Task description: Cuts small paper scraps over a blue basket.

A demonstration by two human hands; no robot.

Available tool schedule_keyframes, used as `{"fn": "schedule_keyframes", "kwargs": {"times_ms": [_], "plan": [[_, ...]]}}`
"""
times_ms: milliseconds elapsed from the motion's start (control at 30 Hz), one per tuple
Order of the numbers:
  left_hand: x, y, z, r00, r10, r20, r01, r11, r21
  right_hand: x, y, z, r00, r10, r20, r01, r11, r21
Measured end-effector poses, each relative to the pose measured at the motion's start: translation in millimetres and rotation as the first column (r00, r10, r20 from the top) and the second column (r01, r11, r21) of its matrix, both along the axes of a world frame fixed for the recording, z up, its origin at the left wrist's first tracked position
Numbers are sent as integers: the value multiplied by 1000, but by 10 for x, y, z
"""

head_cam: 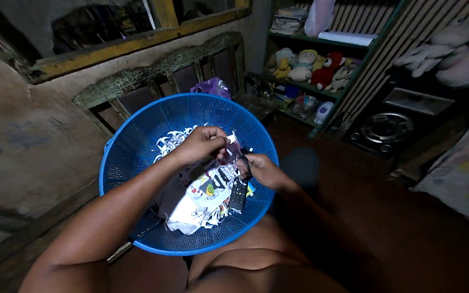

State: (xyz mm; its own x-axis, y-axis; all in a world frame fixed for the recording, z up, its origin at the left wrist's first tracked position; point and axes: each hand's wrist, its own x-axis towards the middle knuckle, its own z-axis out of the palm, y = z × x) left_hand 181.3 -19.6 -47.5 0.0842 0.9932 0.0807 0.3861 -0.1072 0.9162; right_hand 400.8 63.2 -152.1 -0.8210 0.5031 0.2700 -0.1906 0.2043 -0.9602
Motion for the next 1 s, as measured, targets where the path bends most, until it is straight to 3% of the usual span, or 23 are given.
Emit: {"fn": "schedule_keyframes", "kwargs": {"times_ms": [400,533,1000], "plan": [[-65,14,23,1000,1,30,-2,1000,29,-9,17,-8,994,99,49,-101,994,48],[-7,-8,3,999,-51,8,51,999,-3,-3,22,-8,995,90,38,-92,994,58],[12,0,1,1000,-6,8,6,1000,10,-2,2,-6,1000,2,29,-3,1000,28]]}}
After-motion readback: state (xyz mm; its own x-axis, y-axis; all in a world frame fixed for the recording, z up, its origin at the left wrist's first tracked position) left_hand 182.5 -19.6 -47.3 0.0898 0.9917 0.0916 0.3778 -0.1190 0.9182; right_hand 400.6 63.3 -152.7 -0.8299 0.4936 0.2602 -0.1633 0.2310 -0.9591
